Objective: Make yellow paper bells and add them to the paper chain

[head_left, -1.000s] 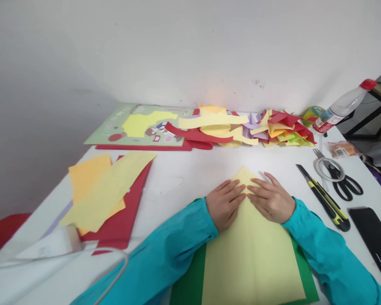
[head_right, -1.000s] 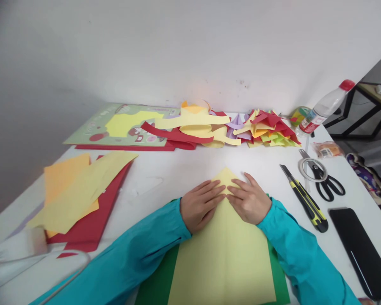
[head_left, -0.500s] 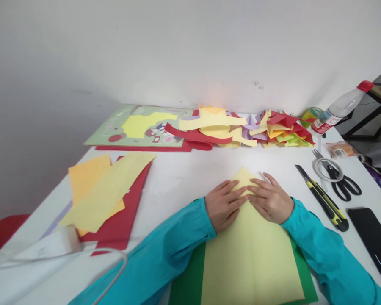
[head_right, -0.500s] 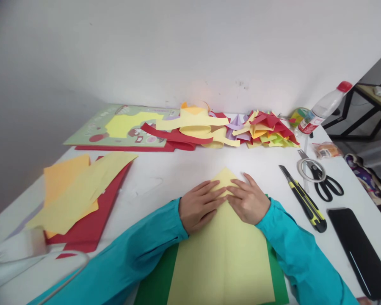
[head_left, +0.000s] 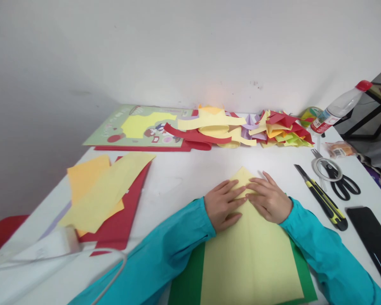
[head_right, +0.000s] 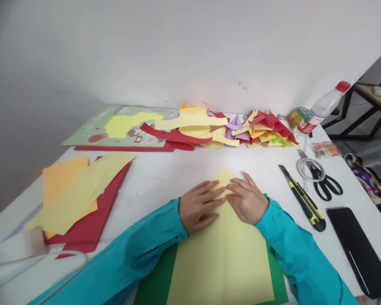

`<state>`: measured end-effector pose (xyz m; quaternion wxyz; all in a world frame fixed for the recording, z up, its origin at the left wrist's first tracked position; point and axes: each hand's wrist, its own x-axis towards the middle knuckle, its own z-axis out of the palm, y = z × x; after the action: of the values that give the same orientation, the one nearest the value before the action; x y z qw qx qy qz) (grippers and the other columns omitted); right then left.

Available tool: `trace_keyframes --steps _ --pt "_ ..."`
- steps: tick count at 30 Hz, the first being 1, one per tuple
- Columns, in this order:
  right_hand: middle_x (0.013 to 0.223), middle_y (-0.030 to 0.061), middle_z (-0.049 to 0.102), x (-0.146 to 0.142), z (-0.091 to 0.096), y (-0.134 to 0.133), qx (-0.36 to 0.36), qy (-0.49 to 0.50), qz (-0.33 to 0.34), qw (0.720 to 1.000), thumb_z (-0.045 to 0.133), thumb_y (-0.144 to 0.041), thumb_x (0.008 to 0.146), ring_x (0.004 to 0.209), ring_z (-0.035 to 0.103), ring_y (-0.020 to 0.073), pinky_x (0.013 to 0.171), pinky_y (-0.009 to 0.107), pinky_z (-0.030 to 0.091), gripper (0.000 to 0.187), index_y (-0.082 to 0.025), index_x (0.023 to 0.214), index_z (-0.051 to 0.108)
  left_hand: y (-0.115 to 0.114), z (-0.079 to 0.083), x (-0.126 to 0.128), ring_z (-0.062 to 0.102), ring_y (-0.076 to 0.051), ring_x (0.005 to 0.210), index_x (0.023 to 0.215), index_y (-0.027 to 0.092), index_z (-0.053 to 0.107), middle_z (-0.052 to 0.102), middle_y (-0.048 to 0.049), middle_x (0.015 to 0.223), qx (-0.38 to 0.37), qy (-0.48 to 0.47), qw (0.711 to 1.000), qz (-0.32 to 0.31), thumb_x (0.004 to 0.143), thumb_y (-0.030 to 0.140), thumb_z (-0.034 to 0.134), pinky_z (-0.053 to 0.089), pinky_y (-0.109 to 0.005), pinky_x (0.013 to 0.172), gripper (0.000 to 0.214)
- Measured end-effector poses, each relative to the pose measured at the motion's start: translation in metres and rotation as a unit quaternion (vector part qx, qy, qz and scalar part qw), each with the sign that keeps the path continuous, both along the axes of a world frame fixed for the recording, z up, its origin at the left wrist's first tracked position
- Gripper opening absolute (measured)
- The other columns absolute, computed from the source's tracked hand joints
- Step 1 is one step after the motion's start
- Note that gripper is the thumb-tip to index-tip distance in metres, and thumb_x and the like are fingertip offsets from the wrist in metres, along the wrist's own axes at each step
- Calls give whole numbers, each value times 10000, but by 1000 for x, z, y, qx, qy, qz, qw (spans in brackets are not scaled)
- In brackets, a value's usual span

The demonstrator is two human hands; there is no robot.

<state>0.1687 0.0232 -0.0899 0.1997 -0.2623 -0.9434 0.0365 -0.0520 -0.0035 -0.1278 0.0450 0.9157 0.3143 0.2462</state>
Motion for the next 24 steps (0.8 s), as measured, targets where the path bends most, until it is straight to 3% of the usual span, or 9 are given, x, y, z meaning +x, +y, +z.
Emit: trace_keyframes --steps 9,14,24 --pt "1067 53 661 0 0 0 -24 4 -6 1000 472 -172 857 1145 500 241 1102 571 115 204 -188 936 659 -1 2 0 333 -315 1308 1197 186 531 509 -103 1340 -11 15 1000 3 816 342 451 313 -509 1025 420" --pt "1054 50 670 0 0 0 -22 5 -7 1000 467 -176 863 1143 502 242 1100 576 107 215 -196 953 662 0 3 -1 326 -312 1312 1248 141 473 513 -110 1335 -25 6 1000 -2 816 340 430 303 -505 1039 478" --pt "1055 50 666 -1 0 -1 -18 -4 -8 1000 474 -189 866 1129 508 249 1091 593 114 219 -193 946 678 1 2 -1 341 -309 1300 1217 135 515 521 -88 1333 -19 11 1000 0 834 301 409 308 -486 1038 430"
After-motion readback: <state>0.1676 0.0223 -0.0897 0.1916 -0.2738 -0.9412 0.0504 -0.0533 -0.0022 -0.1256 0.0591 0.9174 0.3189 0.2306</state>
